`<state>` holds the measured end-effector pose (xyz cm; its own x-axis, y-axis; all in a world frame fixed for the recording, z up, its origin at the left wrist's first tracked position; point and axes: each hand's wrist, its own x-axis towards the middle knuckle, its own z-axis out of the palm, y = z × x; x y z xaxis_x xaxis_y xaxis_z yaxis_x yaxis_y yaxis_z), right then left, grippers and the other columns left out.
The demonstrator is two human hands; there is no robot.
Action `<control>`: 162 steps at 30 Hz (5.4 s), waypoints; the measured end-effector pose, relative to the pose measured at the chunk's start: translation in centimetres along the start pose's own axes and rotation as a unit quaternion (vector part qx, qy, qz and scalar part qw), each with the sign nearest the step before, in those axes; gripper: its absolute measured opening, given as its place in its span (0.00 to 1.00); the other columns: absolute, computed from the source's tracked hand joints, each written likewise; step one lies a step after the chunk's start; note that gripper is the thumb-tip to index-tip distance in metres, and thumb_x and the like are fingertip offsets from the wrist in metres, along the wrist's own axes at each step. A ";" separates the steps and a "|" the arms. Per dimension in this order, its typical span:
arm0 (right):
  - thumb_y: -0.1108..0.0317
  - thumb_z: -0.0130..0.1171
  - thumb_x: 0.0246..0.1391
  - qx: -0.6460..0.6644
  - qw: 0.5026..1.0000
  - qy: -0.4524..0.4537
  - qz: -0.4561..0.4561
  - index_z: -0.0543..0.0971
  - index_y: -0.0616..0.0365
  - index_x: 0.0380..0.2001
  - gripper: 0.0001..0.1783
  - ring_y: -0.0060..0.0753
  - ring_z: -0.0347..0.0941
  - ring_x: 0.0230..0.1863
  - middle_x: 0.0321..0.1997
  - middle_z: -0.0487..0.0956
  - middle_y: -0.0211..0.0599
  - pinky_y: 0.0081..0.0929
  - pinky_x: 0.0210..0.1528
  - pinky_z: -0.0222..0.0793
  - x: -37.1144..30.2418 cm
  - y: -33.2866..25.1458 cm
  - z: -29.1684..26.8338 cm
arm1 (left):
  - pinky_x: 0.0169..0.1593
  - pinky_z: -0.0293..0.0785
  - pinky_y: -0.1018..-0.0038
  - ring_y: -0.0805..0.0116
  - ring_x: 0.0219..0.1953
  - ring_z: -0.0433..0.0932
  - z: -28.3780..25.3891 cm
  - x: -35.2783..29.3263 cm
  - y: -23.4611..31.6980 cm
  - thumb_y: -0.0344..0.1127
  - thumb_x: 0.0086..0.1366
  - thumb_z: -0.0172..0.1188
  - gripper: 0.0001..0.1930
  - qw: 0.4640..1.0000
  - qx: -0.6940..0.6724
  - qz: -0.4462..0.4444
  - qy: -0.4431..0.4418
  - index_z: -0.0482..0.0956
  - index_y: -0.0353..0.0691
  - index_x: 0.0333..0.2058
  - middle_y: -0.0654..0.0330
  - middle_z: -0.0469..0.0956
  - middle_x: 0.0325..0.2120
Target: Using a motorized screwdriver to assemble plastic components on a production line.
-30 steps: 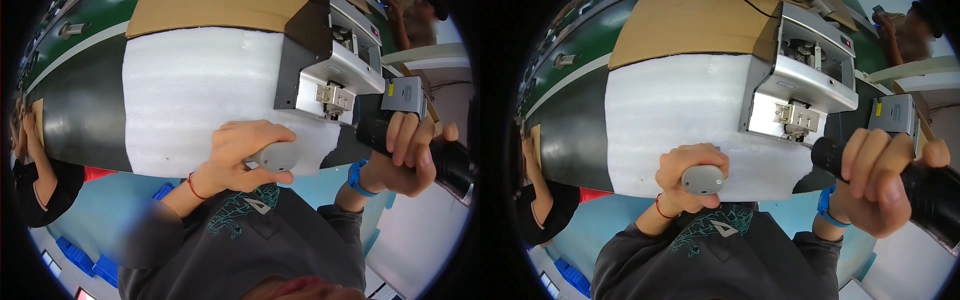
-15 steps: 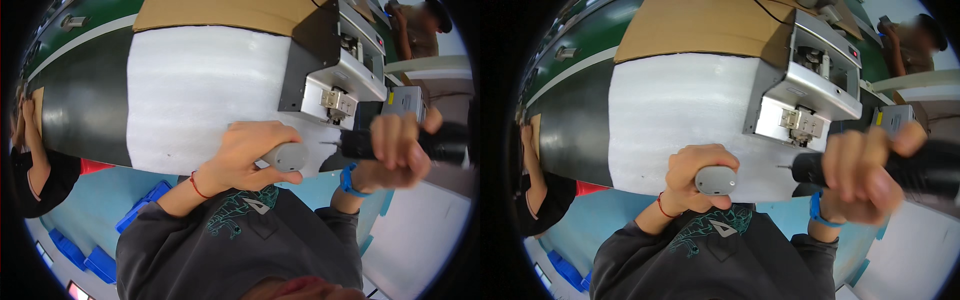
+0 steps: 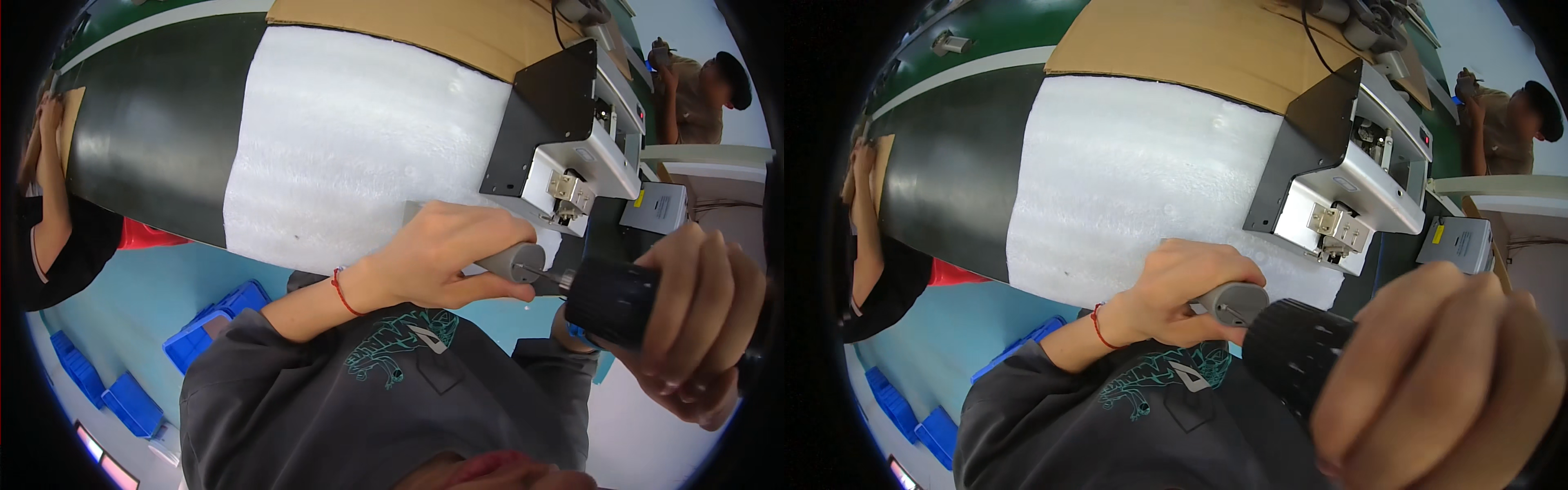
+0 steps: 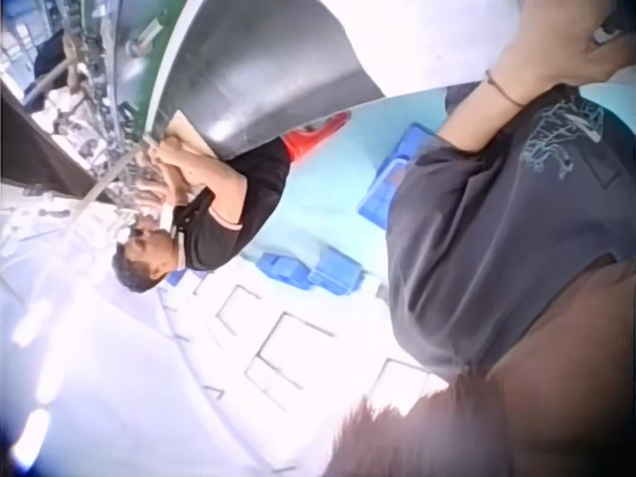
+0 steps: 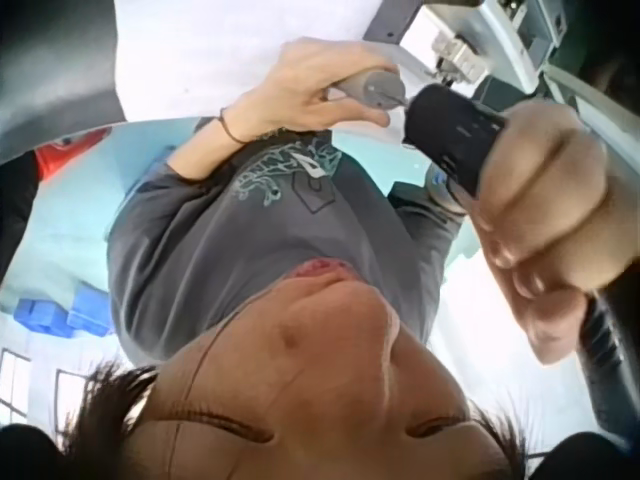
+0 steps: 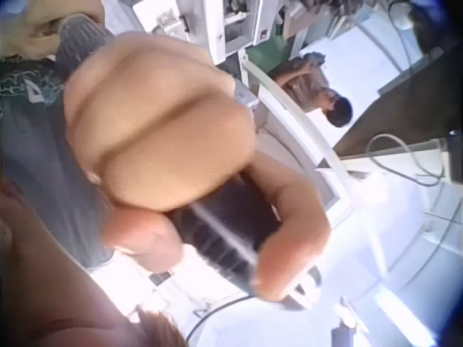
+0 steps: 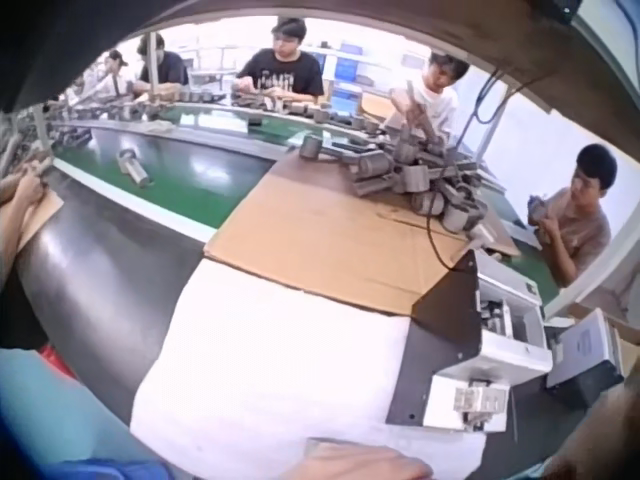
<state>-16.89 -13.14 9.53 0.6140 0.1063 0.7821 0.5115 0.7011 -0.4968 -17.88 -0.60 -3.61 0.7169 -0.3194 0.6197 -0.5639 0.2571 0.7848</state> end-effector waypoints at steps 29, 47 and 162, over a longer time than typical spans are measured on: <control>0.78 0.57 0.45 -0.117 0.985 0.128 -0.012 0.70 0.57 0.43 0.18 0.19 0.70 0.17 0.15 0.69 0.25 0.18 0.20 0.72 -1.5 -5.5 -2.5 | 0.30 0.70 0.63 0.51 0.29 0.74 -12.3 6.1 -0.2 0.39 0.56 0.60 0.13 0.914 0.392 -0.095 -0.051 0.72 0.39 0.37 0.51 0.75 0.26; 0.80 0.55 0.41 -0.128 0.953 0.271 0.049 0.61 0.50 0.45 0.26 0.26 0.65 0.13 0.12 0.66 0.29 0.24 0.17 0.65 -7.9 -6.0 -7.8 | 0.35 0.71 0.69 0.62 0.27 0.77 3.4 27.3 -25.0 0.48 0.56 0.58 0.19 0.938 0.189 -0.118 -0.266 0.79 0.34 0.33 0.53 0.79 0.26; 0.75 0.57 0.47 -0.144 0.972 0.179 -0.041 0.63 0.52 0.49 0.25 0.20 0.67 0.12 0.14 0.69 0.27 0.16 0.16 0.68 -3.8 -5.9 -4.5 | 0.21 0.65 0.70 0.62 0.15 0.71 -11.1 5.5 1.0 0.37 0.52 0.61 0.09 0.907 0.391 -0.152 -0.032 0.75 0.41 0.30 0.56 0.72 0.17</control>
<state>-19.55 -20.88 7.80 0.7072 -0.2307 0.6683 0.6834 0.4655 -0.5624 -9.95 8.02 0.57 0.8765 -0.3260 0.3543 -0.4812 -0.5687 0.6671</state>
